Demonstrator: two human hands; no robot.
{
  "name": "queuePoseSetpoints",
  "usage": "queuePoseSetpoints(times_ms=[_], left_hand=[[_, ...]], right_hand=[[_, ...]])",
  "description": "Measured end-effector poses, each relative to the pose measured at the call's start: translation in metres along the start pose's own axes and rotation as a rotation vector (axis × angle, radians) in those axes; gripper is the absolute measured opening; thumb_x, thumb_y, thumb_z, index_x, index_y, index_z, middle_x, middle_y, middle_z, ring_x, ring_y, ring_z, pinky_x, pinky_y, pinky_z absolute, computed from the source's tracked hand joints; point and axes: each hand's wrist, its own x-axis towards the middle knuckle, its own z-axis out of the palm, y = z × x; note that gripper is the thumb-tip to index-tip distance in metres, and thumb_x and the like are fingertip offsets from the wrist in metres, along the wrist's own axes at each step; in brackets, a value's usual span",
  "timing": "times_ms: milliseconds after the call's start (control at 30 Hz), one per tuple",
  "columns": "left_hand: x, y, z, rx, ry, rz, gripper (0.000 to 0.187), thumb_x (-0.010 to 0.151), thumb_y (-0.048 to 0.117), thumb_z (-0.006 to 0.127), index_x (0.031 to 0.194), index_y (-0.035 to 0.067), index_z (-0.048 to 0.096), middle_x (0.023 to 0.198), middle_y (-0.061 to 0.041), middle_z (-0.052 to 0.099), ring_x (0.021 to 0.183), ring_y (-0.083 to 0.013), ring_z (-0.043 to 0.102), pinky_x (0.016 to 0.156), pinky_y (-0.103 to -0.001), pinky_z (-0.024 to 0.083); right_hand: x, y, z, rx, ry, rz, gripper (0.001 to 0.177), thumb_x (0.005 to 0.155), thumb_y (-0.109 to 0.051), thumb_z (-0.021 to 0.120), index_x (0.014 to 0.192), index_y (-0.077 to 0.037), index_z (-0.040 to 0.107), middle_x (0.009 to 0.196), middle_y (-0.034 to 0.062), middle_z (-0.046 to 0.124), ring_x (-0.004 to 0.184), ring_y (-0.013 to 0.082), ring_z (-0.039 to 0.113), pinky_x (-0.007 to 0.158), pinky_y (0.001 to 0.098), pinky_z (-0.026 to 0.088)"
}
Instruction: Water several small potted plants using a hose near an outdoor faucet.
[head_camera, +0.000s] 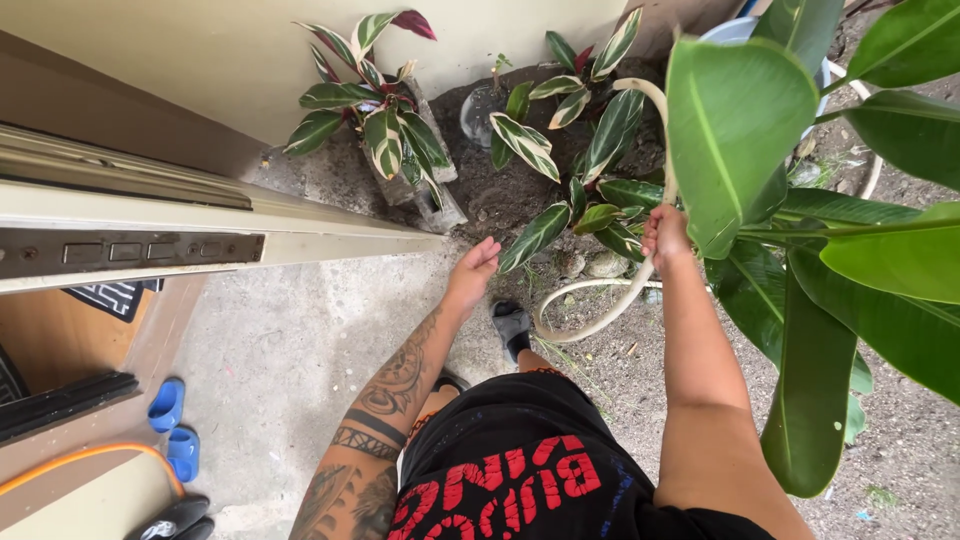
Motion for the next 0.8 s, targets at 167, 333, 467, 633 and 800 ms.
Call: queuePoseSetpoints(times_ms=[167, 333, 467, 633, 800], left_hand=[[0.004, -0.012, -0.005, -0.053, -0.021, 0.029, 0.055, 0.101, 0.003, 0.052, 0.155, 0.003, 0.039, 0.155, -0.012, 0.052, 0.139, -0.0196, 0.051, 0.116, -0.029, 0.039], [0.0, -0.006, -0.009, -0.042, -0.012, 0.0, 0.057, 0.1, 0.003, 0.052, 0.156, 0.004, 0.038, 0.155, -0.011, 0.051, 0.139, -0.02, 0.051, 0.115, -0.03, 0.039], [0.001, -0.011, -0.012, -0.063, -0.028, 0.02, 0.058, 0.1, 0.003, 0.051, 0.156, 0.004, 0.037, 0.156, -0.012, 0.05, 0.14, -0.0213, 0.05, 0.115, -0.03, 0.039], [-0.001, -0.007, -0.012, -0.046, -0.029, 0.029, 0.057, 0.101, 0.004, 0.05, 0.156, 0.004, 0.037, 0.156, -0.013, 0.05, 0.141, -0.021, 0.049, 0.116, -0.03, 0.039], [0.002, -0.01, -0.014, -0.06, -0.038, 0.054, 0.056, 0.102, 0.003, 0.05, 0.156, 0.002, 0.036, 0.157, -0.014, 0.049, 0.143, -0.0202, 0.048, 0.118, -0.029, 0.037]], right_hand=[[-0.006, 0.007, 0.009, 0.015, 0.03, -0.011, 0.026, 0.094, -0.02, 0.047, 0.07, -0.013, 0.04, 0.051, -0.0004, 0.035, 0.037, 0.0121, 0.029, 0.034, 0.0329, 0.031], [-0.008, 0.009, 0.016, 0.008, 0.029, -0.008, 0.026, 0.094, -0.02, 0.047, 0.07, -0.013, 0.04, 0.051, -0.0002, 0.035, 0.037, 0.012, 0.028, 0.035, 0.033, 0.031], [-0.012, 0.007, 0.02, 0.018, 0.026, 0.006, 0.026, 0.094, -0.02, 0.048, 0.07, -0.013, 0.04, 0.05, -0.0002, 0.035, 0.037, 0.0125, 0.028, 0.035, 0.0334, 0.029], [-0.01, 0.01, 0.022, 0.019, 0.038, 0.009, 0.025, 0.094, -0.02, 0.048, 0.071, -0.013, 0.041, 0.051, -0.0001, 0.035, 0.037, 0.0124, 0.028, 0.036, 0.0334, 0.029], [-0.01, 0.009, 0.023, 0.027, 0.035, 0.028, 0.025, 0.094, -0.021, 0.048, 0.071, -0.013, 0.04, 0.05, -0.0002, 0.034, 0.037, 0.0127, 0.028, 0.036, 0.0331, 0.03]])
